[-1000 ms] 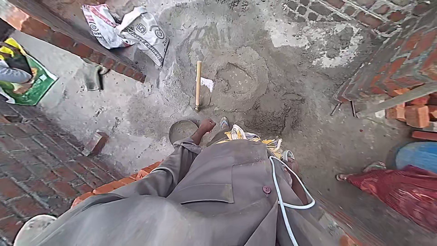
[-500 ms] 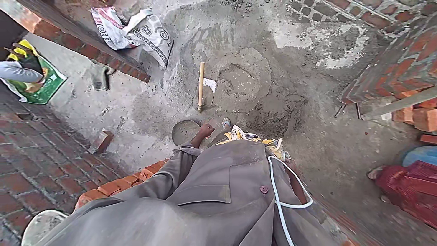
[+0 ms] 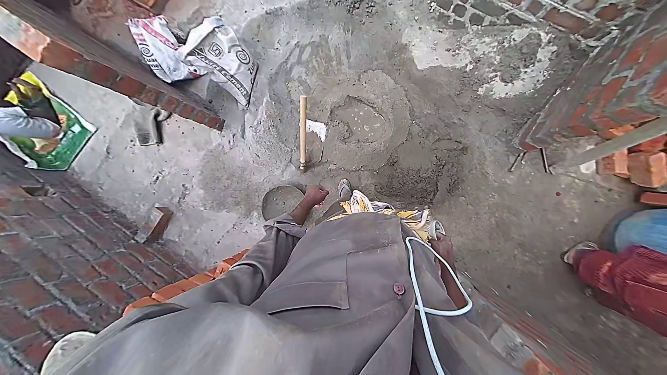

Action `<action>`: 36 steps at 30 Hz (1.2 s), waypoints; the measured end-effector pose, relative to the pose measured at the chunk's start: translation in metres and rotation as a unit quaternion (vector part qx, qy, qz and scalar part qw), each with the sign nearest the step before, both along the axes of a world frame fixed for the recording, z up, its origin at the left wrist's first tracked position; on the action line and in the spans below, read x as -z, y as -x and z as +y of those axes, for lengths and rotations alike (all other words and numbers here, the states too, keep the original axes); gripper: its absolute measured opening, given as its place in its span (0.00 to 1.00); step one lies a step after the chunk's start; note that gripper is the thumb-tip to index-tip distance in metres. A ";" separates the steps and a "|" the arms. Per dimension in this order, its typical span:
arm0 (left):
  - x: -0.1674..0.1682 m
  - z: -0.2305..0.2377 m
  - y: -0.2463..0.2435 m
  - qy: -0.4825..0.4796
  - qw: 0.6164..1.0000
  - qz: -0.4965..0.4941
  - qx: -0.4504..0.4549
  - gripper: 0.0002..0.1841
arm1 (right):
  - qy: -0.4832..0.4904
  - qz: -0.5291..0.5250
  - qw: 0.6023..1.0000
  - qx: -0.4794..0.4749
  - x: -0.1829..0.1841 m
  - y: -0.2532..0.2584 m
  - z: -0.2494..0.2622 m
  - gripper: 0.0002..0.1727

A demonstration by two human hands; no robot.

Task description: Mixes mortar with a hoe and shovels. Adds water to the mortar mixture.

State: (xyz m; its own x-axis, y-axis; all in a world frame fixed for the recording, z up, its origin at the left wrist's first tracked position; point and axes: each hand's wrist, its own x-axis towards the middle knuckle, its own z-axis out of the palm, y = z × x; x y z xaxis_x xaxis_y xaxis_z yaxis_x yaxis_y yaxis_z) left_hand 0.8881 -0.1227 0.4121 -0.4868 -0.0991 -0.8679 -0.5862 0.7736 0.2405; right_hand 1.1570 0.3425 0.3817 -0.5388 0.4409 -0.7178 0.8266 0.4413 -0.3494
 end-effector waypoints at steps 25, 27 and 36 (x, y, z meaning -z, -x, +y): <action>0.026 -0.016 0.099 -0.187 0.851 0.016 -0.490 0.19 | 0.033 0.377 0.758 -0.531 -0.085 0.402 -0.297 0.16; 0.059 -0.049 0.108 -0.173 0.780 -0.005 -0.601 0.20 | 0.023 0.308 0.790 -0.529 -0.062 0.439 -0.322 0.17; 0.256 -0.190 0.214 -0.021 0.527 0.064 -0.847 0.21 | 0.021 0.025 0.714 -0.699 0.191 0.649 -0.525 0.20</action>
